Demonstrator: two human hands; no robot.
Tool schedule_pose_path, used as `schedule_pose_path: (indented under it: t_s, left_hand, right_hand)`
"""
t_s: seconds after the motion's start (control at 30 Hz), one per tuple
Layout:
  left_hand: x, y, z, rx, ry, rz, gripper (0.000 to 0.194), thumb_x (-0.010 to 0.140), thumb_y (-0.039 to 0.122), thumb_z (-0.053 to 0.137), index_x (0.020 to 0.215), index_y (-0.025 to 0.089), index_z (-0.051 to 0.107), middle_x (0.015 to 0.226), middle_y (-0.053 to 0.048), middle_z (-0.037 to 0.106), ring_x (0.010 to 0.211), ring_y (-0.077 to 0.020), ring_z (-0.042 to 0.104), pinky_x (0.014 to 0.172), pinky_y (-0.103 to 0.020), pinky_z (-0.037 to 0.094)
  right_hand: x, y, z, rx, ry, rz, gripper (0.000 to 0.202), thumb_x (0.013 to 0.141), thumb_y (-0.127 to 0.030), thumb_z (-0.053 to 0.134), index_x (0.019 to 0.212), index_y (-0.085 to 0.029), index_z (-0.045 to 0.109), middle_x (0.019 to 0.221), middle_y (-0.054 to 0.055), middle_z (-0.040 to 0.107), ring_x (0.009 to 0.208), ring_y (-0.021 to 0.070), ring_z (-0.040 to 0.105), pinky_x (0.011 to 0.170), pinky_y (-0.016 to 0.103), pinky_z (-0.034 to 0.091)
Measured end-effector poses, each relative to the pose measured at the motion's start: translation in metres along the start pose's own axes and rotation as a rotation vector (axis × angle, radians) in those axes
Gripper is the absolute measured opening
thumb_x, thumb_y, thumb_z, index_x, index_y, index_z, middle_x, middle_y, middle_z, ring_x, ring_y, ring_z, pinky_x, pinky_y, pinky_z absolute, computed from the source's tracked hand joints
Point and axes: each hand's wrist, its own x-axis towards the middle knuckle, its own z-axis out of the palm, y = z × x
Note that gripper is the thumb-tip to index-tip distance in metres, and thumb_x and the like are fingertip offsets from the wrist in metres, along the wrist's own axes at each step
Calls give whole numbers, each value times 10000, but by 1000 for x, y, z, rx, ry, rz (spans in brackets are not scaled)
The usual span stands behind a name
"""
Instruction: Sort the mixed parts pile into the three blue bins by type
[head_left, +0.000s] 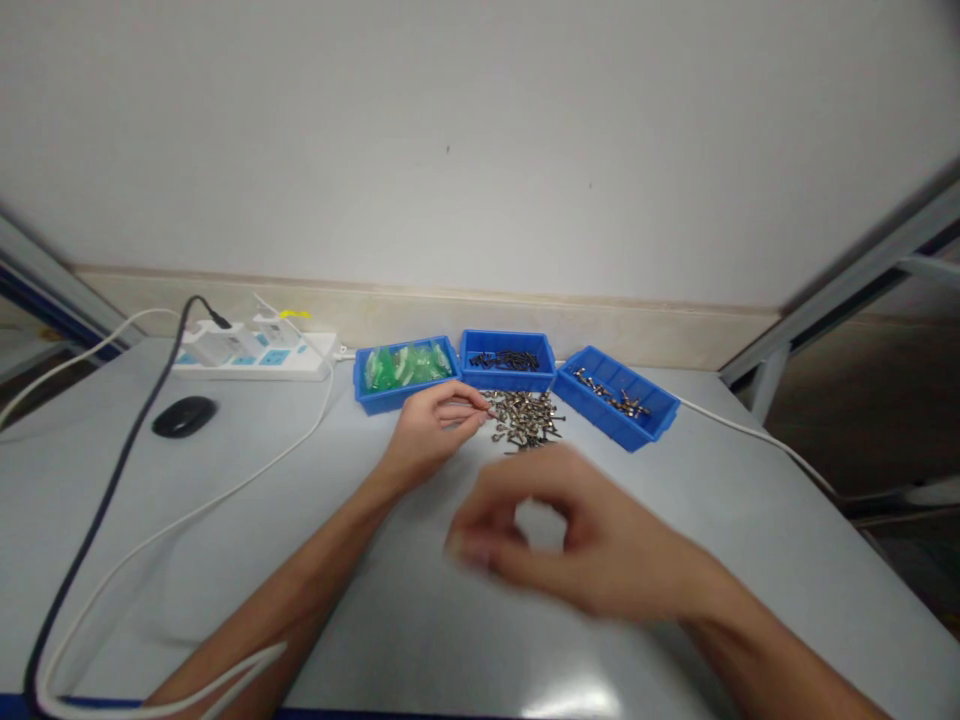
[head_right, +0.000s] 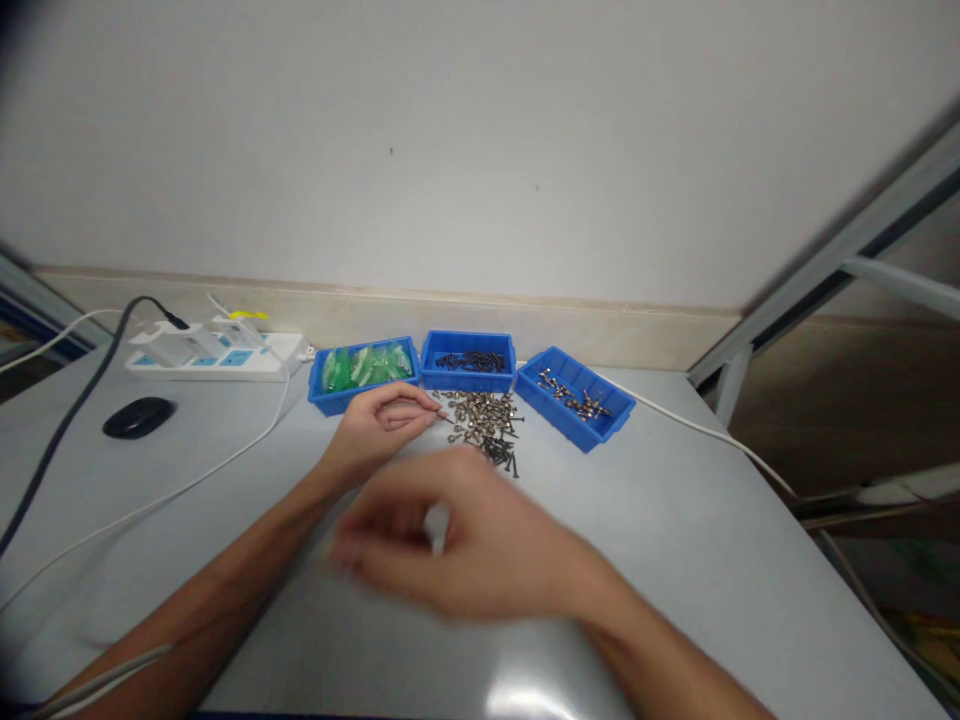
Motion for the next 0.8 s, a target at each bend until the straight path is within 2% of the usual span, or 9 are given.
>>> schedule_pose_path:
  t_s: [0.1, 0.13, 0.17, 0.23, 0.3, 0.47, 0.7, 0.8]
  left_hand:
    - [1, -4, 2, -111, 45, -57, 246, 744, 295, 777, 880, 146, 635, 948, -73, 734, 891, -226, 753, 862, -366, 614]
    - [1, -4, 3, -125, 56, -70, 255, 742, 301, 782, 878, 147, 630, 949, -72, 731, 901, -231, 753, 862, -365, 614]
    - [0, -5, 4, -128, 62, -81, 259, 743, 305, 783, 875, 147, 625, 945, -72, 728, 909, -236, 754, 857, -361, 615]
    - [-1, -5, 5, -115, 52, -97, 261, 756, 311, 778, 885, 148, 619, 941, -73, 723, 911, -242, 755, 839, -350, 618]
    - [-3, -4, 6, -94, 38, -90, 262, 769, 311, 768, 909, 150, 616, 945, -74, 716, 896, -238, 757, 819, -339, 621]
    - [-5, -2, 8, -47, 21, -34, 262, 789, 301, 757, 950, 149, 618, 944, -63, 694, 859, -210, 751, 809, -316, 619]
    - [-8, 2, 10, 13, -34, 28, 230, 827, 281, 725, 976, 170, 589, 971, -52, 689, 890, -210, 747, 826, -314, 614]
    - [-9, 1, 12, 207, -33, 129, 140, 871, 240, 672, 975, 177, 604, 947, -40, 697, 863, -185, 733, 825, -305, 602]
  right_hand:
    - [28, 41, -35, -154, 351, 21, 195, 859, -390, 693, 785, -218, 746, 682, 6, 692, 664, 164, 629, 614, 265, 482]
    - [32, 55, -42, -185, 444, 35, 198, 858, -395, 694, 813, -210, 745, 673, 7, 688, 658, 165, 630, 619, 268, 484]
    - [35, 68, -46, -199, 485, 54, 206, 850, -402, 701, 855, -201, 744, 681, 11, 691, 663, 169, 635, 630, 273, 492]
    - [32, 89, -47, -60, 449, 105, 264, 847, -429, 698, 967, -197, 734, 716, 16, 704, 671, 166, 657, 644, 274, 517]
    - [26, 99, -43, 105, 377, 150, 311, 819, -436, 724, 1008, -189, 721, 782, 34, 738, 707, 167, 692, 683, 283, 545]
    - [21, 100, -35, 287, 260, 221, 375, 748, -380, 797, 1049, -169, 724, 822, 50, 762, 729, 161, 713, 696, 277, 555]
    - [24, 110, -33, 505, 328, 328, 297, 638, -344, 873, 858, -168, 778, 780, 56, 767, 716, 163, 718, 735, 285, 570]
    - [27, 111, -35, 534, 430, 304, 268, 664, -346, 858, 847, -165, 784, 804, 73, 772, 745, 180, 723, 785, 317, 572]
